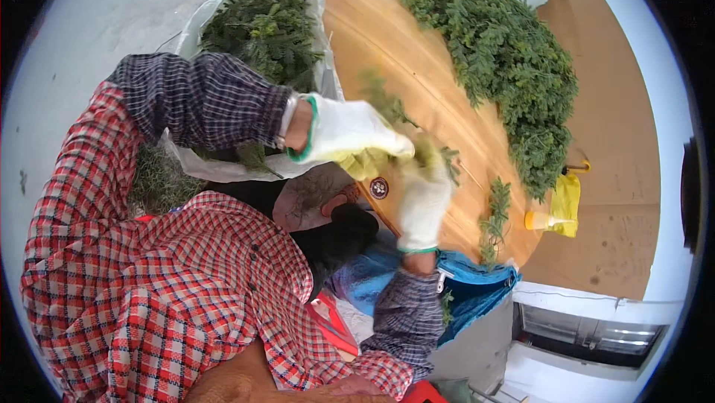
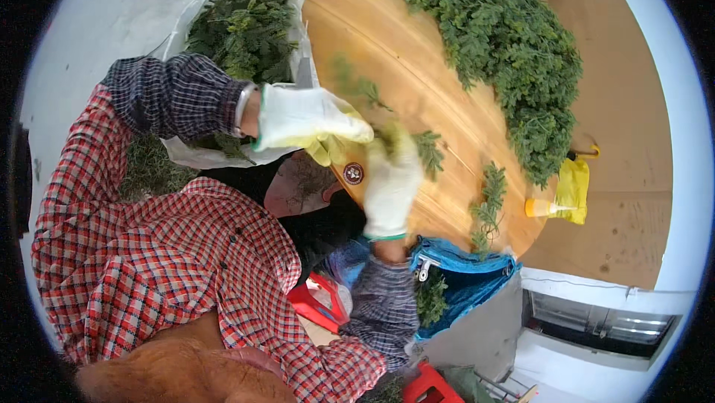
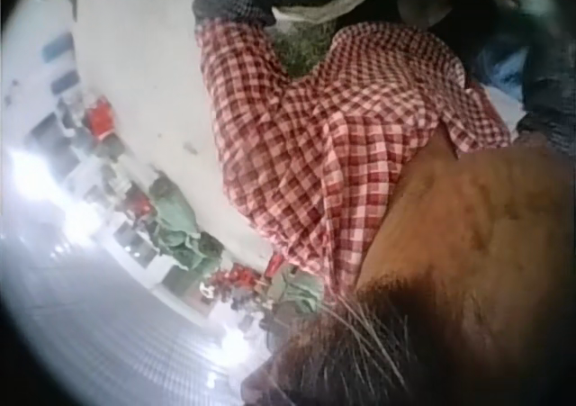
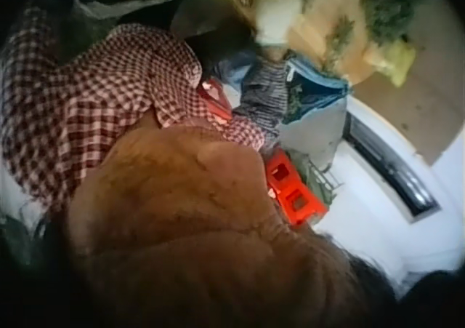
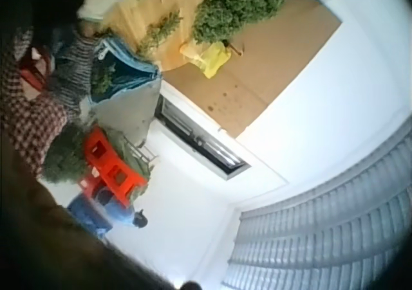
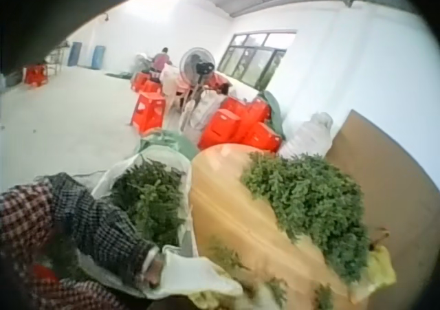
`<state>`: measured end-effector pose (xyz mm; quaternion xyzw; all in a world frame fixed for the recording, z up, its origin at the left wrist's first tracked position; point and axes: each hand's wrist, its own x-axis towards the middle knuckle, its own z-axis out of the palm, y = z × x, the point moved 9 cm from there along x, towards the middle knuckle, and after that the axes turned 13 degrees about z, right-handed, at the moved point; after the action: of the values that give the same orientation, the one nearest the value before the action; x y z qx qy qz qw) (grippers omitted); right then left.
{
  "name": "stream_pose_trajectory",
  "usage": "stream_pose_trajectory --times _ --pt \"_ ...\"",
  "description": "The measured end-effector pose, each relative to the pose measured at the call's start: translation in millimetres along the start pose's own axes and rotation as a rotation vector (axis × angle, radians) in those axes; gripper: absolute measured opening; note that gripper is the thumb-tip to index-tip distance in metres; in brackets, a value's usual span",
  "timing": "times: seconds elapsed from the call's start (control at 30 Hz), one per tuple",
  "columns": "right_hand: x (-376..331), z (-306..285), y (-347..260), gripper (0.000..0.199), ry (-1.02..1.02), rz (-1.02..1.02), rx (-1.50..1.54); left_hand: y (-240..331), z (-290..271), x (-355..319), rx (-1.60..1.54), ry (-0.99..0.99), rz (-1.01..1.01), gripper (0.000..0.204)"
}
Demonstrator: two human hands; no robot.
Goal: Packing green leafy plants from a wooden board into a white bag
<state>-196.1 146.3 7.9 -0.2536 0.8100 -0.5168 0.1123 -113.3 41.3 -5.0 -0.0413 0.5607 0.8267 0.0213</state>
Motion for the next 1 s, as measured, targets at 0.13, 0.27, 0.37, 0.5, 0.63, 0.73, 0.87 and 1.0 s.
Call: stream_pose_trajectory --times 0.13,0.27,0.37,0.5,0.63,0.73,0.87,1.0 --pt "-32 33 -25 0.045 -0.003 -0.125 -0.121 -21 -17 5 0.142 0.096 -0.099 0.038" --pt "-46 38 -15 0.049 -0.096 -0.045 -0.074 -23 -38 3 0.185 0.140 -0.119 0.043" --pt "-54 40 -9 0.049 -0.174 0.013 -0.023 -11 -34 -1 0.570 -0.100 -0.065 0.051" --pt "-60 45 -10 0.048 -0.197 0.060 -0.134 -12 -42 -18 0.536 -0.018 -0.168 0.048" --pt "-65 27 -8 0.043 -0.134 0.186 0.296 -16 -39 -7 0.231 0.078 -0.100 0.034" --pt "-58 8 -5 0.035 -0.021 0.121 0.277 -14 -40 3 0.064 0.129 0.007 0.030" --pt "-36 -37 14 0.032 0.302 0.151 0.188 -6 -57 10 0.174 0.239 0.102 0.027" --pt "-22 -8 -5 0.042 0.196 -0.159 -0.591 -8 -66 14 0.220 0.300 0.127 0.025"
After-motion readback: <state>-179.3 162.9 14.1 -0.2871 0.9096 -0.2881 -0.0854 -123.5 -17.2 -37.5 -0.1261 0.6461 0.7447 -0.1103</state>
